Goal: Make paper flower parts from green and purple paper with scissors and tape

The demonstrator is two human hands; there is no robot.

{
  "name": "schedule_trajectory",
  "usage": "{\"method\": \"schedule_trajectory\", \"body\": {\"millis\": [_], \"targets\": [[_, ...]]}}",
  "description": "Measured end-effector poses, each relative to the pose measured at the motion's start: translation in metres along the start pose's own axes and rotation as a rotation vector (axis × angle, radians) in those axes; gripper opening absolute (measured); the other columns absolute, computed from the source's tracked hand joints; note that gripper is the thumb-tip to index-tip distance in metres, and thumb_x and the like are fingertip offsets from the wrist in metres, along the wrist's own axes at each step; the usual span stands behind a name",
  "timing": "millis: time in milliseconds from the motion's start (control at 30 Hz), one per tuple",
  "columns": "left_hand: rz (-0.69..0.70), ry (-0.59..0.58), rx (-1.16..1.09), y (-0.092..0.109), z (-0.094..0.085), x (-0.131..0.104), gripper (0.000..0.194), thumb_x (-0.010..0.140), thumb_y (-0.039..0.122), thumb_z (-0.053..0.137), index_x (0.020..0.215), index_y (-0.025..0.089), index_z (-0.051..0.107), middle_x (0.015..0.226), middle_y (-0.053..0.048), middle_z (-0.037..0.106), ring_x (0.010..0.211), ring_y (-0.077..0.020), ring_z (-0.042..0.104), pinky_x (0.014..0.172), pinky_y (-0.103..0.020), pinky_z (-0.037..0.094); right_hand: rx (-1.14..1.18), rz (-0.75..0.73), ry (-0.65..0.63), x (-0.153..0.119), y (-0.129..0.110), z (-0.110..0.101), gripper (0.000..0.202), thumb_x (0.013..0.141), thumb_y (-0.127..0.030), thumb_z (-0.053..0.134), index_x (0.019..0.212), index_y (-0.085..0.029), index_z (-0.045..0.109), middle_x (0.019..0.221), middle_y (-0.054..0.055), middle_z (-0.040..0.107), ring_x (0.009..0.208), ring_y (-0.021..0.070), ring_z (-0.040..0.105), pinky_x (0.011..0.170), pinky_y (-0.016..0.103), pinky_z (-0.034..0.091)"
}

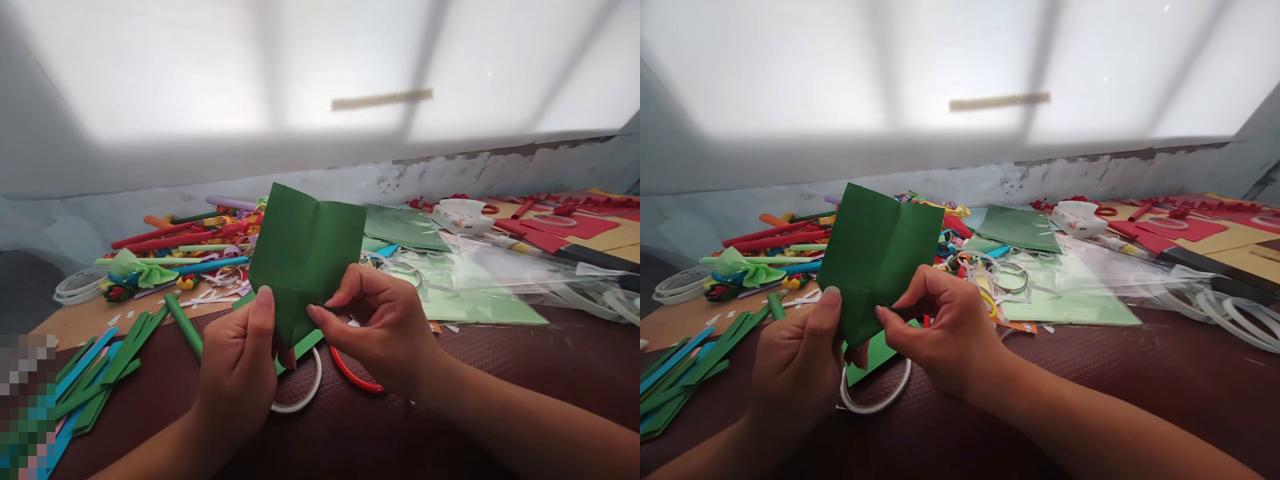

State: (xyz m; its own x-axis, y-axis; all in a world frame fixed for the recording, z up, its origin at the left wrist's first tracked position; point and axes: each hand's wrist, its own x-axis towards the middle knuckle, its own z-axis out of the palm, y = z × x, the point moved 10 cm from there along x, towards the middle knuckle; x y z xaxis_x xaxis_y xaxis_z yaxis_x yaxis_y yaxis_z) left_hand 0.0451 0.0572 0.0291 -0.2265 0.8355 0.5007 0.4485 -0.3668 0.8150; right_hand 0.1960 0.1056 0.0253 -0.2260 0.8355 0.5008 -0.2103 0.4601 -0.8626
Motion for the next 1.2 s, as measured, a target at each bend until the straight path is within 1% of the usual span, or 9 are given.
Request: {"method": "schedule_trajectory", "body": {"millis": [133,200,267,433,533,733,867,1000,1200], "targets": [[-0.080,-0.171,-0.146,-0.009,0.013,-0.002,0.049,0.095,0.049,0.052,0.056,0.020,0.061,0.049,0.002,0.059,0.046,-0.0102,0.052,0.046,-0.021,0.043,0.043,0.023,0.011,0.001,0.003,-0.002,0.030,0.066,-0.020,0.082,0.064,-0.020,0.052,0.059,-0.005,0.053,0.052,0.0082,0.047,0.046,0.021,0.036],[-0.095,-0.262,-0.159,-0.011,0.020,-0.005,0.043,0.091,0.049,0.059,0.059,0.020,0.062,0.051,0.002,0.059,0.047,-0.0098,0.051,0.046,-0.020,0.041,0.050,0.029,0.021,0.002,0.005,-0.004,0.031,0.066,-0.019,0.083,0.064,-0.020,0.052,0.058,-0.006,0.053,0.051,0.0079,0.046,0.046,0.020,0.035],[-0.105,-0.295,-0.153,-0.012,0.023,-0.006,0.044,0.091,0.046,0.059,0.057,0.019,0.061,0.047,0.003,0.056,0.044,-0.0083,0.045,0.043,-0.020,0.036,0.078,0.037,0.022,0.003,0.006,-0.004,0.032,0.066,-0.019,0.083,0.064,-0.020,0.051,0.058,-0.006,0.054,0.051,0.0081,0.047,0.046,0.021,0.035],[-0.146,-0.242,-0.237,-0.016,0.024,-0.006,0.045,0.091,0.045,0.061,0.055,0.019,0.060,0.046,0.003,0.053,0.043,-0.0083,0.043,0.043,-0.021,0.034,0.155,0.075,0.020,0.002,0.008,-0.003,0.031,0.069,-0.020,0.084,0.070,-0.021,0.054,0.065,-0.003,0.062,0.058,0.0122,0.058,0.054,0.026,0.048],[-0.217,-0.196,-0.351,-0.026,0.023,-0.008,0.044,0.091,0.048,0.063,0.057,0.019,0.062,0.051,0.002,0.054,0.046,-0.0098,0.046,0.044,-0.024,0.036,0.207,0.097,-0.006,0.001,0.006,0.001,0.031,0.069,-0.021,0.087,0.077,-0.022,0.057,0.068,-0.003,0.066,0.061,0.0135,0.063,0.055,0.026,0.050],[-0.279,-0.216,-0.467,-0.033,0.027,-0.011,0.040,0.089,0.051,0.064,0.064,0.019,0.066,0.054,0.001,0.059,0.047,-0.0119,0.050,0.048,-0.026,0.039,0.194,0.140,-0.046,0.001,0.009,0.003,0.036,0.070,-0.026,0.088,0.091,-0.026,0.058,0.069,-0.005,0.066,0.061,0.0146,0.064,0.058,0.029,0.054],[-0.245,-0.228,-0.384,-0.031,0.026,-0.010,0.046,0.090,0.054,0.060,0.060,0.019,0.064,0.052,0.000,0.057,0.049,-0.0120,0.049,0.048,-0.025,0.039,0.168,0.125,-0.039,0.001,0.010,0.001,0.035,0.071,-0.022,0.087,0.092,-0.026,0.059,0.072,-0.004,0.067,0.063,0.0142,0.064,0.060,0.028,0.055],[-0.193,-0.291,-0.219,-0.026,0.029,-0.010,0.048,0.092,0.049,0.058,0.056,0.019,0.060,0.048,0.001,0.053,0.046,-0.0098,0.045,0.046,-0.023,0.036,0.200,0.113,-0.024,0.003,0.008,-0.001,0.036,0.070,-0.018,0.086,0.092,-0.026,0.059,0.073,-0.005,0.068,0.063,0.0127,0.064,0.060,0.026,0.055],[-0.227,-0.327,-0.236,-0.028,0.033,-0.008,0.045,0.088,0.052,0.064,0.057,0.019,0.060,0.045,0.001,0.054,0.042,-0.0092,0.043,0.042,-0.022,0.032,0.320,0.160,-0.053,0.005,0.011,0.003,0.040,0.069,-0.027,0.089,0.095,-0.027,0.059,0.073,-0.004,0.069,0.070,0.0176,0.071,0.069,0.034,0.061]]}}
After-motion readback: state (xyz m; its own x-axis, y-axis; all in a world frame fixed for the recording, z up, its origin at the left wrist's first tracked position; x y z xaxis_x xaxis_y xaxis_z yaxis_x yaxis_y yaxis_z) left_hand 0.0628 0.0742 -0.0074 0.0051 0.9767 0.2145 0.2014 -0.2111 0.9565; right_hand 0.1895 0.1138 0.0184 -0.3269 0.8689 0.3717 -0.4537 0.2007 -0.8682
